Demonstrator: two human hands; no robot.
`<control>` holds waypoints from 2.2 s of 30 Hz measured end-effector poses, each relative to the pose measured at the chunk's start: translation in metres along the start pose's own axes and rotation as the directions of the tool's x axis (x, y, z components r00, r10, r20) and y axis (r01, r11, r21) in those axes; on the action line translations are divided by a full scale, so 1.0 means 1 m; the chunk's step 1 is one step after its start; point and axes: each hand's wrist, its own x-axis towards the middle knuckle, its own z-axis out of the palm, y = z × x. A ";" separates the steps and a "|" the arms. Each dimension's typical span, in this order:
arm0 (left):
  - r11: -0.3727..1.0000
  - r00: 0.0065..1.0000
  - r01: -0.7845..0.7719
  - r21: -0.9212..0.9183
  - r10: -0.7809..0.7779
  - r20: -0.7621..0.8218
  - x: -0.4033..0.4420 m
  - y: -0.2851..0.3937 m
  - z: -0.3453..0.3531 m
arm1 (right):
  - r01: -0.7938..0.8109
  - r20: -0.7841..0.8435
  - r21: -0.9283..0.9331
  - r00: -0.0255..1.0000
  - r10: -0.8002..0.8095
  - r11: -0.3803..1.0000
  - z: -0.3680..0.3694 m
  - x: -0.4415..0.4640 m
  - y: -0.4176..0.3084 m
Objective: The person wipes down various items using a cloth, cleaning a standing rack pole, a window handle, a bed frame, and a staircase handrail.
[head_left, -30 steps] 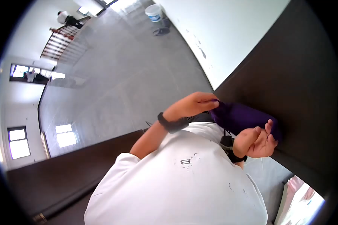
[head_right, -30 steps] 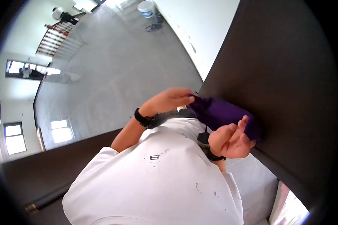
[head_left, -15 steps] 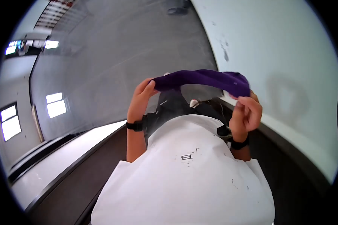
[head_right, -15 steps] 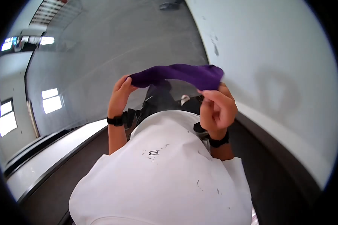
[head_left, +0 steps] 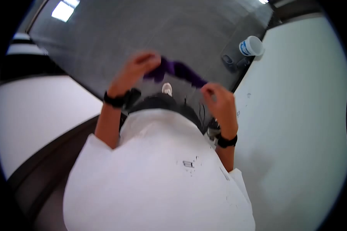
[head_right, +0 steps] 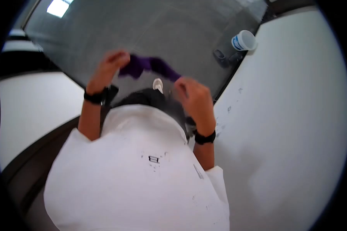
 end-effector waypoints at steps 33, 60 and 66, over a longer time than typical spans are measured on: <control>0.999 0.981 0.032 -0.040 -0.039 -0.188 0.568 0.160 -0.145 | -0.328 0.123 0.435 0.944 0.305 0.839 -0.008 0.633 0.223; 0.998 0.914 0.058 -0.006 -0.056 -0.401 0.877 0.252 -0.552 | -0.284 0.512 0.568 0.857 -0.062 0.772 0.157 1.213 0.319; 0.887 0.879 -0.244 -0.391 0.032 -0.476 0.965 0.250 -0.611 | -0.662 0.727 0.654 0.683 -0.065 0.366 0.244 1.288 0.360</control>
